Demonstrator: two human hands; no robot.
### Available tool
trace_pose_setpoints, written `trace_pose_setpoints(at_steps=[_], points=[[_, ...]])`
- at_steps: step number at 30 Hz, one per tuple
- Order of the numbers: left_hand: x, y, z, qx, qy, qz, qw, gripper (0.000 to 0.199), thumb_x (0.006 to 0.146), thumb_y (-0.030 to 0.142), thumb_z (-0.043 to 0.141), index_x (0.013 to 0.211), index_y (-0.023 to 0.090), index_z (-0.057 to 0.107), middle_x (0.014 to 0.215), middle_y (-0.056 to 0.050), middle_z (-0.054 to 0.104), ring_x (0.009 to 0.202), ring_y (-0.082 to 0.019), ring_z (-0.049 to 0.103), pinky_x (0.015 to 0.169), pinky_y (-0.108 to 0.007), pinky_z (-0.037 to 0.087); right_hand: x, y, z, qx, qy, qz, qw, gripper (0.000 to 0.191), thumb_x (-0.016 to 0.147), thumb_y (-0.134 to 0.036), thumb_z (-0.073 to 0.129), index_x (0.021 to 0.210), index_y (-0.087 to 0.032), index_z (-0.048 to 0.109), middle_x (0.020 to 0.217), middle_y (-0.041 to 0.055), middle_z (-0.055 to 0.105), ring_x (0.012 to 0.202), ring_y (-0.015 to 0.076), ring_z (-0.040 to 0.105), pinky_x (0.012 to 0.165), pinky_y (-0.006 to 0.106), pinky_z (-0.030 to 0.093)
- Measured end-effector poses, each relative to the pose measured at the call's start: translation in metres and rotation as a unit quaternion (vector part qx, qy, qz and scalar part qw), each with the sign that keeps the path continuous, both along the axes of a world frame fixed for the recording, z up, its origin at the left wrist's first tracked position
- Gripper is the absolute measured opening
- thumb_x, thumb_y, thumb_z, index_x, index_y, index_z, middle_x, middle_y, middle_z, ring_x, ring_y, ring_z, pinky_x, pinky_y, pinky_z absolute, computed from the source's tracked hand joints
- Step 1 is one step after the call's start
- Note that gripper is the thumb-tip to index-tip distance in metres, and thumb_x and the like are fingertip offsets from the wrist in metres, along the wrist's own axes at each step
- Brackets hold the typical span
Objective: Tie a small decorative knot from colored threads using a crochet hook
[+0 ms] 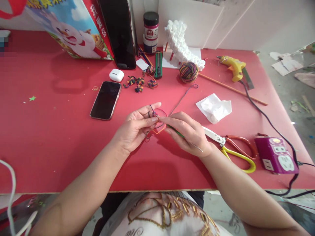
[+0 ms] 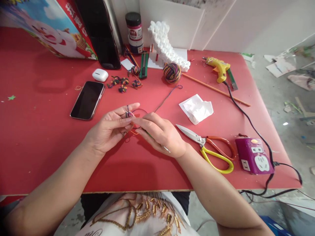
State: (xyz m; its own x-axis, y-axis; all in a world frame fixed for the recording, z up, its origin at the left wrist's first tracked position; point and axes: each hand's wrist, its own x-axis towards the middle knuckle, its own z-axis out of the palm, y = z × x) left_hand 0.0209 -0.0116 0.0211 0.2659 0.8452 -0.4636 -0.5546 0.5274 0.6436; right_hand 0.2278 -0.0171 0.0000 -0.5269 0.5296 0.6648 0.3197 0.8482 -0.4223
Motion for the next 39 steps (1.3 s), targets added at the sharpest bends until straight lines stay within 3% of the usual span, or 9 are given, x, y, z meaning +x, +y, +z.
trace_pose_setpoints(at_steps=[5, 9, 15, 20, 26, 29, 33, 39], points=[[0.001, 0.000, 0.000, 0.012, 0.009, 0.001, 1.000, 0.044, 0.068, 0.003, 0.092, 0.110, 0.010, 0.084, 0.072, 0.001, 0.069, 0.056, -0.005, 0.055, 0.051, -0.014, 0.044, -0.003, -0.004, -0.001, 0.077, -0.058, -0.038, 0.995, 0.042, 0.107, -0.011, 0.056, 0.149, -0.012, 0.052, 0.105, 0.0132, 0.072, 0.085, 0.0209, 0.071, 0.069, 0.031, 0.063], [0.004, -0.003, 0.001, 0.022, 0.041, 0.021, 0.999, 0.045, 0.068, 0.006, 0.094, 0.112, 0.012, 0.084, 0.075, 0.002, 0.067, 0.060, -0.006, 0.058, 0.052, -0.016, 0.044, -0.006, -0.007, -0.002, 0.089, -0.071, -0.067, 0.991, 0.045, 0.105, -0.009, 0.057, 0.150, -0.010, 0.051, 0.101, 0.0124, 0.071, 0.082, 0.0213, 0.071, 0.069, 0.032, 0.063], [0.007, -0.006, -0.001, 0.116, 0.122, 0.052, 0.984, 0.047, 0.068, 0.014, 0.096, 0.113, 0.015, 0.084, 0.076, 0.003, 0.068, 0.073, -0.009, 0.064, 0.070, -0.019, 0.052, -0.012, -0.011, -0.002, 0.081, -0.084, -0.105, 0.988, 0.038, 0.108, -0.011, 0.055, 0.146, -0.013, 0.052, 0.100, 0.0125, 0.073, 0.080, 0.0206, 0.072, 0.067, 0.032, 0.062], [0.004, -0.005, -0.006, 0.178, 0.215, 0.026, 0.960, 0.044, 0.077, 0.020, 0.087, 0.121, 0.013, 0.082, 0.079, 0.002, 0.068, 0.079, -0.012, 0.068, 0.081, -0.026, 0.056, -0.014, -0.012, -0.003, 0.012, 0.004, -0.094, 0.996, 0.029, 0.106, -0.012, 0.058, 0.134, -0.014, 0.064, 0.097, 0.0116, 0.074, 0.080, 0.0197, 0.072, 0.066, 0.031, 0.060], [-0.003, -0.005, -0.011, 0.249, 0.322, -0.044, 0.912, 0.042, 0.084, 0.020, 0.076, 0.125, 0.013, 0.082, 0.085, 0.000, 0.066, 0.082, -0.015, 0.068, 0.082, -0.029, 0.056, -0.002, -0.006, 0.009, -0.155, 0.106, -0.051, 0.981, 0.022, 0.102, -0.011, 0.059, 0.111, -0.016, 0.079, 0.082, 0.0052, 0.074, 0.070, 0.0148, 0.067, 0.066, 0.028, 0.055], [-0.005, -0.004, -0.014, 0.287, 0.360, -0.074, 0.885, 0.041, 0.086, 0.019, 0.072, 0.126, 0.013, 0.082, 0.088, -0.002, 0.069, 0.086, -0.017, 0.070, 0.085, -0.032, 0.058, 0.006, -0.003, 0.017, -0.269, 0.144, -0.060, 0.951, 0.020, 0.100, -0.015, 0.063, 0.099, -0.016, 0.083, 0.076, 0.0032, 0.073, 0.060, 0.0120, 0.059, 0.059, 0.028, 0.049], [-0.006, -0.004, -0.017, 0.337, 0.395, -0.100, 0.849, 0.040, 0.087, 0.018, 0.069, 0.124, 0.012, 0.082, 0.095, -0.007, 0.075, 0.086, -0.017, 0.071, 0.083, -0.032, 0.058, 0.013, 0.000, 0.018, -0.420, 0.214, -0.056, 0.880, 0.018, 0.095, -0.022, 0.070, 0.089, -0.018, 0.086, 0.070, 0.0020, 0.071, 0.057, 0.0108, 0.054, 0.051, 0.026, 0.039], [-0.007, -0.006, -0.010, 0.371, 0.363, -0.130, 0.845, 0.013, 0.087, 0.015, 0.069, 0.091, 0.013, 0.081, 0.099, -0.010, 0.081, 0.093, -0.021, 0.076, 0.083, -0.029, 0.058, 0.020, 0.006, 0.018, -0.545, 0.252, -0.072, 0.796, 0.014, 0.086, -0.026, 0.076, 0.082, -0.019, 0.088, 0.062, 0.0019, 0.066, 0.053, 0.0104, 0.052, 0.044, 0.022, 0.030]])
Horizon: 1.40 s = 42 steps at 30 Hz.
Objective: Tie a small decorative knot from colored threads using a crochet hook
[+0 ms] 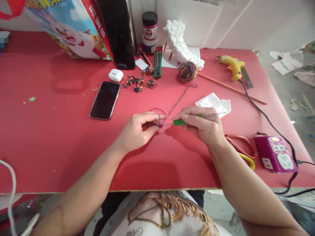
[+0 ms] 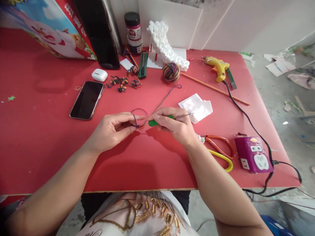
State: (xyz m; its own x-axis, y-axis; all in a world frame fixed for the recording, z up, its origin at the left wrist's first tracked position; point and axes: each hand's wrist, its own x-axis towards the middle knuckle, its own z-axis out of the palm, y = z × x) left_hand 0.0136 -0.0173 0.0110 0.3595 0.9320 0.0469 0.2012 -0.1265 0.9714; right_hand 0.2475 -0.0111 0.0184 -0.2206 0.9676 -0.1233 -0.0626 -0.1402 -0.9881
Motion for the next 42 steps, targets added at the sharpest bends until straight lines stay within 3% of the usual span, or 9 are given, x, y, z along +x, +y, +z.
trace_pose_setpoints(at_steps=[4, 7, 14, 18, 23, 27, 31, 35, 42], points=[[-0.001, 0.000, 0.006, -0.043, -0.034, -0.006, 0.998, 0.008, 0.085, 0.015, 0.072, 0.084, 0.015, 0.080, 0.096, -0.010, 0.083, 0.105, -0.025, 0.078, 0.088, -0.030, 0.058, -0.001, 0.003, 0.004, -0.052, 0.035, -0.022, 0.998, 0.014, 0.078, -0.027, 0.078, 0.077, -0.016, 0.087, 0.052, 0.0014, 0.061, 0.043, 0.0076, 0.041, 0.040, 0.022, 0.021], [0.000, 0.000, 0.007, -0.091, -0.080, 0.008, 0.993, 0.008, 0.083, 0.017, 0.079, 0.089, 0.016, 0.084, 0.102, -0.009, 0.084, 0.100, -0.022, 0.077, 0.090, -0.031, 0.060, -0.004, 0.004, 0.002, -0.065, 0.073, -0.012, 0.995, 0.016, 0.076, -0.028, 0.079, 0.074, -0.014, 0.085, 0.049, 0.0014, 0.060, 0.039, 0.0056, 0.034, 0.040, 0.021, 0.016], [0.011, -0.002, 0.008, -0.196, -0.211, 0.037, 0.957, 0.044, 0.076, 0.016, 0.089, 0.119, 0.025, 0.087, 0.081, 0.001, 0.075, 0.077, -0.012, 0.066, 0.082, -0.027, 0.060, -0.012, 0.001, -0.003, -0.058, 0.121, 0.023, 0.991, 0.023, 0.079, -0.037, 0.084, 0.070, -0.015, 0.082, 0.050, 0.0014, 0.061, 0.039, 0.0062, 0.034, 0.039, 0.021, 0.015], [0.012, -0.004, 0.008, -0.227, -0.230, 0.044, 0.945, 0.049, 0.077, 0.014, 0.088, 0.124, 0.026, 0.086, 0.083, -0.001, 0.074, 0.081, -0.014, 0.070, 0.080, -0.027, 0.058, -0.016, 0.001, -0.005, -0.050, 0.144, 0.001, 0.988, 0.023, 0.080, -0.039, 0.086, 0.077, -0.016, 0.084, 0.052, 0.0001, 0.062, 0.039, 0.0063, 0.035, 0.039, 0.021, 0.019], [0.011, -0.007, 0.006, -0.224, -0.239, 0.043, 0.944, 0.050, 0.086, 0.018, 0.081, 0.135, 0.027, 0.080, 0.084, -0.001, 0.072, 0.072, -0.011, 0.060, 0.070, -0.026, 0.049, -0.024, -0.002, -0.009, -0.028, 0.181, -0.037, 0.982, 0.020, 0.085, -0.037, 0.086, 0.088, -0.018, 0.088, 0.060, 0.0011, 0.068, 0.042, 0.0057, 0.041, 0.043, 0.022, 0.030], [0.012, -0.007, 0.006, -0.216, -0.281, 0.048, 0.934, 0.049, 0.084, 0.018, 0.081, 0.132, 0.025, 0.082, 0.078, 0.000, 0.068, 0.063, -0.009, 0.048, 0.065, -0.027, 0.042, -0.026, -0.004, -0.010, -0.002, 0.182, -0.040, 0.983, 0.020, 0.088, -0.037, 0.084, 0.090, -0.018, 0.087, 0.062, 0.0005, 0.067, 0.044, 0.0066, 0.044, 0.045, 0.024, 0.033], [0.014, -0.008, 0.010, -0.218, -0.312, 0.056, 0.923, 0.040, 0.087, 0.029, 0.084, 0.127, 0.023, 0.084, 0.078, -0.002, 0.070, 0.064, -0.011, 0.050, 0.065, -0.029, 0.045, -0.026, -0.005, -0.009, 0.008, 0.158, -0.042, 0.987, 0.022, 0.088, -0.041, 0.082, 0.090, -0.019, 0.085, 0.061, -0.0006, 0.065, 0.044, 0.0074, 0.041, 0.045, 0.026, 0.035], [0.016, -0.008, 0.011, -0.188, -0.288, 0.072, 0.936, 0.036, 0.094, 0.031, 0.080, 0.130, 0.025, 0.083, 0.075, -0.001, 0.070, 0.061, -0.010, 0.048, 0.065, -0.029, 0.046, -0.027, -0.006, -0.009, 0.003, 0.164, -0.050, 0.985, 0.022, 0.086, -0.041, 0.084, 0.088, -0.020, 0.086, 0.061, -0.0006, 0.064, 0.045, 0.0081, 0.042, 0.044, 0.025, 0.033], [0.017, -0.010, 0.006, -0.151, -0.247, 0.084, 0.954, 0.052, 0.096, 0.030, 0.077, 0.148, 0.031, 0.072, 0.074, 0.001, 0.071, 0.060, -0.012, 0.050, 0.064, -0.029, 0.047, -0.033, -0.010, -0.010, 0.025, 0.188, -0.058, 0.980, 0.021, 0.091, -0.043, 0.081, 0.093, -0.022, 0.084, 0.066, -0.0022, 0.063, 0.044, 0.0076, 0.043, 0.044, 0.025, 0.039]])
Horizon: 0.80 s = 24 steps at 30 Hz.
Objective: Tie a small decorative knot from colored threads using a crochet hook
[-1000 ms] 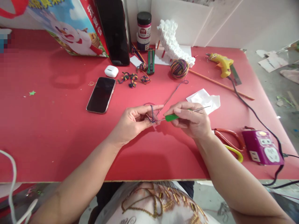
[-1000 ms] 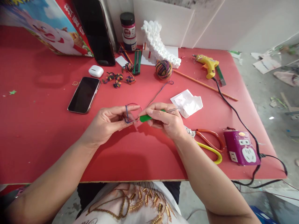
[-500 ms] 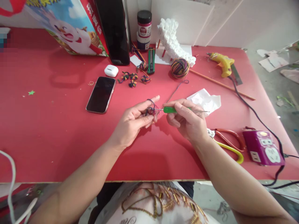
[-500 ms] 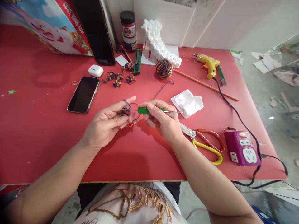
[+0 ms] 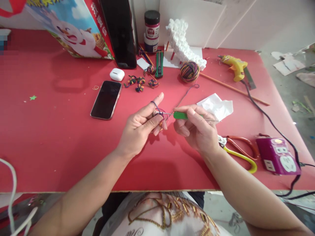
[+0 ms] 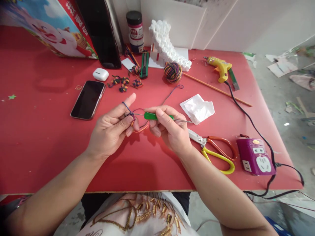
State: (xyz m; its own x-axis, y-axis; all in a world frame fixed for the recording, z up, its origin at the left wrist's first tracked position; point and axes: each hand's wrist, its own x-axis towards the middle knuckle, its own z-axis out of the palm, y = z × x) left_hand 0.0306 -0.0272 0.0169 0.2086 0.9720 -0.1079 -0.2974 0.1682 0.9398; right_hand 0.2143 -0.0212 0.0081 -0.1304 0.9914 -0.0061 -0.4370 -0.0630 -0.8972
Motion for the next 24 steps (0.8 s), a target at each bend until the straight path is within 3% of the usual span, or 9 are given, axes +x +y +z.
trace_pose_setpoints(at_steps=[6, 10, 14, 18, 22, 24], points=[[0.007, 0.000, 0.004, -0.025, -0.029, 0.038, 0.999, 0.064, 0.093, 0.029, 0.079, 0.156, 0.027, 0.064, 0.073, 0.002, 0.067, 0.059, -0.012, 0.048, 0.064, -0.028, 0.046, -0.006, -0.009, -0.005, 0.057, -0.030, -0.018, 0.998, 0.020, 0.100, -0.041, 0.074, 0.107, -0.023, 0.082, 0.074, -0.0011, 0.067, 0.051, 0.0096, 0.052, 0.051, 0.028, 0.046], [0.010, -0.001, 0.003, -0.053, -0.056, 0.038, 0.996, 0.071, 0.092, 0.031, 0.081, 0.159, 0.023, 0.060, 0.073, 0.003, 0.065, 0.059, -0.011, 0.046, 0.060, -0.027, 0.042, -0.008, -0.015, -0.010, 0.124, -0.088, -0.038, 0.988, 0.021, 0.107, -0.037, 0.066, 0.118, -0.024, 0.079, 0.077, -0.0005, 0.068, 0.058, 0.0114, 0.059, 0.060, 0.030, 0.051], [0.012, -0.003, 0.001, -0.062, -0.061, 0.048, 0.995, 0.071, 0.093, 0.032, 0.081, 0.159, 0.023, 0.059, 0.072, 0.003, 0.063, 0.060, -0.011, 0.045, 0.059, -0.027, 0.041, -0.007, -0.015, -0.010, 0.179, -0.172, -0.050, 0.967, 0.022, 0.109, -0.037, 0.062, 0.119, -0.023, 0.077, 0.084, 0.0020, 0.069, 0.059, 0.0121, 0.060, 0.059, 0.031, 0.053], [0.016, -0.005, 0.001, -0.059, -0.061, 0.072, 0.994, 0.070, 0.093, 0.030, 0.081, 0.159, 0.024, 0.059, 0.071, 0.004, 0.061, 0.062, -0.012, 0.045, 0.062, -0.026, 0.042, -0.007, -0.016, -0.008, 0.278, -0.286, -0.080, 0.914, 0.022, 0.110, -0.027, 0.057, 0.123, -0.021, 0.074, 0.083, 0.0026, 0.069, 0.063, 0.0137, 0.064, 0.066, 0.033, 0.057], [0.019, -0.005, 0.001, -0.083, -0.088, 0.077, 0.990, 0.072, 0.089, 0.029, 0.085, 0.156, 0.024, 0.062, 0.072, 0.005, 0.059, 0.061, -0.011, 0.044, 0.061, -0.026, 0.042, -0.013, -0.018, -0.010, 0.390, -0.372, -0.111, 0.835, 0.030, 0.108, -0.016, 0.057, 0.135, -0.020, 0.068, 0.101, 0.0099, 0.076, 0.087, 0.0200, 0.074, 0.078, 0.036, 0.063], [0.018, -0.004, 0.002, -0.091, -0.107, 0.070, 0.988, 0.069, 0.087, 0.029, 0.086, 0.153, 0.023, 0.065, 0.071, 0.005, 0.058, 0.061, -0.010, 0.043, 0.060, -0.025, 0.041, -0.014, -0.018, -0.011, 0.420, -0.376, -0.116, 0.818, 0.035, 0.107, -0.014, 0.058, 0.141, -0.020, 0.065, 0.105, 0.0114, 0.075, 0.095, 0.0211, 0.074, 0.082, 0.036, 0.064]])
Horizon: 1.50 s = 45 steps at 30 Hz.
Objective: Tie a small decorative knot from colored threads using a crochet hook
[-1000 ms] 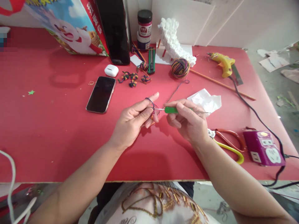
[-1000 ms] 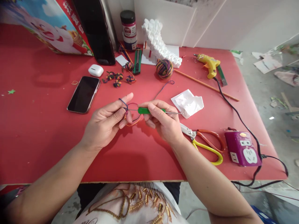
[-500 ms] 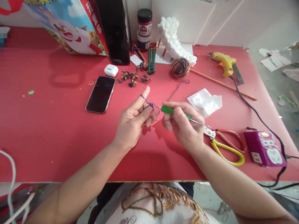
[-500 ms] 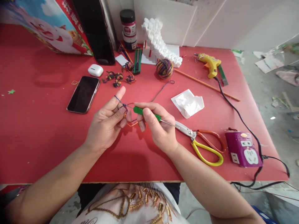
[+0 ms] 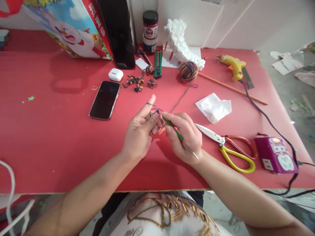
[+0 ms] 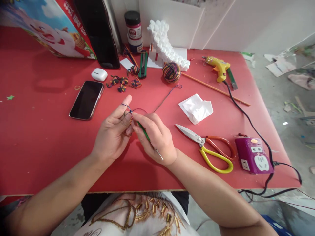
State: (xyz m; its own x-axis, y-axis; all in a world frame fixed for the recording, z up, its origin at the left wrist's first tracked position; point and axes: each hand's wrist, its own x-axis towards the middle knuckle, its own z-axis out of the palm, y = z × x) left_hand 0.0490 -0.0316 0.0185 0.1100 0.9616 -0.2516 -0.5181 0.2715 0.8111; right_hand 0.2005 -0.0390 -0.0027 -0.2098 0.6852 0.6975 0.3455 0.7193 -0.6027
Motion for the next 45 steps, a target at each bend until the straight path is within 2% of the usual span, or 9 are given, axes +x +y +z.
trace_pose_setpoints(at_steps=[4, 9, 22, 26, 29, 33, 37, 40, 45], points=[[-0.006, 0.003, 0.004, 0.004, -0.009, -0.027, 1.000, 0.062, 0.087, 0.029, 0.087, 0.147, 0.023, 0.070, 0.069, 0.005, 0.058, 0.060, -0.010, 0.042, 0.059, -0.025, 0.040, 0.005, 0.004, -0.001, -0.019, 0.040, 0.050, 0.998, 0.034, 0.109, -0.020, 0.059, 0.141, -0.021, 0.067, 0.103, 0.0096, 0.074, 0.091, 0.0199, 0.074, 0.082, 0.036, 0.064], [-0.017, 0.007, 0.006, 0.015, -0.001, -0.056, 0.998, 0.060, 0.086, 0.032, 0.089, 0.143, 0.022, 0.074, 0.067, 0.004, 0.060, 0.057, -0.009, 0.040, 0.053, -0.024, 0.036, 0.011, 0.008, 0.000, -0.161, 0.161, 0.079, 0.970, 0.024, 0.110, -0.028, 0.060, 0.127, -0.025, 0.077, 0.089, 0.0021, 0.069, 0.064, 0.0121, 0.065, 0.072, 0.034, 0.060], [-0.030, 0.012, 0.009, -0.011, -0.064, -0.099, 0.993, 0.046, 0.082, 0.022, 0.093, 0.127, 0.021, 0.083, 0.060, 0.002, 0.062, 0.054, -0.006, 0.045, 0.050, -0.015, 0.035, 0.025, 0.015, 0.007, -0.309, 0.283, 0.105, 0.902, 0.018, 0.100, -0.041, 0.076, 0.108, -0.030, 0.087, 0.079, 0.0034, 0.071, 0.057, 0.0140, 0.057, 0.048, 0.029, 0.048], [-0.035, 0.013, 0.007, -0.023, -0.077, -0.147, 0.986, 0.041, 0.083, 0.021, 0.092, 0.124, 0.025, 0.086, 0.058, 0.002, 0.058, 0.057, -0.006, 0.050, 0.051, -0.014, 0.034, 0.031, 0.018, 0.015, -0.331, 0.292, 0.087, 0.893, 0.016, 0.095, -0.040, 0.080, 0.097, -0.027, 0.089, 0.067, 0.0030, 0.067, 0.050, 0.0132, 0.052, 0.041, 0.027, 0.037], [-0.038, 0.014, 0.006, -0.040, -0.094, -0.202, 0.974, 0.041, 0.083, 0.024, 0.092, 0.123, 0.027, 0.086, 0.057, 0.002, 0.055, 0.055, -0.005, 0.047, 0.051, -0.015, 0.031, 0.036, 0.021, 0.022, -0.354, 0.301, 0.107, 0.879, 0.015, 0.093, -0.036, 0.081, 0.093, -0.024, 0.090, 0.061, 0.0019, 0.065, 0.043, 0.0101, 0.044, 0.038, 0.027, 0.029], [-0.041, 0.014, 0.006, -0.062, -0.126, -0.276, 0.951, 0.039, 0.081, 0.027, 0.092, 0.120, 0.026, 0.088, 0.052, 0.004, 0.047, 0.050, -0.006, 0.037, 0.049, -0.018, 0.029, 0.042, 0.024, 0.030, -0.411, 0.306, 0.146, 0.847, 0.017, 0.088, -0.038, 0.085, 0.087, -0.022, 0.091, 0.055, 0.0015, 0.062, 0.036, 0.0070, 0.035, 0.035, 0.025, 0.020], [-0.041, 0.014, 0.003, -0.065, -0.139, -0.331, 0.931, 0.037, 0.084, 0.031, 0.090, 0.121, 0.029, 0.087, 0.052, 0.003, 0.046, 0.048, -0.005, 0.031, 0.049, -0.020, 0.028, 0.043, 0.028, 0.031, -0.456, 0.333, 0.190, 0.803, 0.019, 0.085, -0.038, 0.087, 0.083, -0.020, 0.089, 0.051, -0.0004, 0.058, 0.033, 0.0040, 0.027, 0.035, 0.023, 0.017], [-0.038, 0.014, 0.001, -0.052, -0.126, -0.319, 0.938, 0.039, 0.082, 0.032, 0.092, 0.121, 0.029, 0.087, 0.055, 0.002, 0.049, 0.051, -0.006, 0.036, 0.050, -0.021, 0.028, 0.040, 0.030, 0.029, -0.488, 0.354, 0.202, 0.772, 0.020, 0.082, -0.040, 0.089, 0.081, -0.020, 0.087, 0.049, -0.0029, 0.055, 0.032, 0.0027, 0.021, 0.034, 0.021, 0.016], [-0.031, 0.012, 0.001, -0.006, -0.090, -0.243, 0.966, 0.038, 0.082, 0.029, 0.093, 0.120, 0.030, 0.087, 0.061, 0.001, 0.057, 0.054, -0.007, 0.047, 0.051, -0.020, 0.036, 0.030, 0.030, 0.024, -0.528, 0.393, 0.204, 0.725, 0.022, 0.082, -0.039, 0.086, 0.079, -0.018, 0.084, 0.052, -0.0061, 0.053, 0.033, 0.0006, 0.016, 0.033, 0.020, 0.018]])
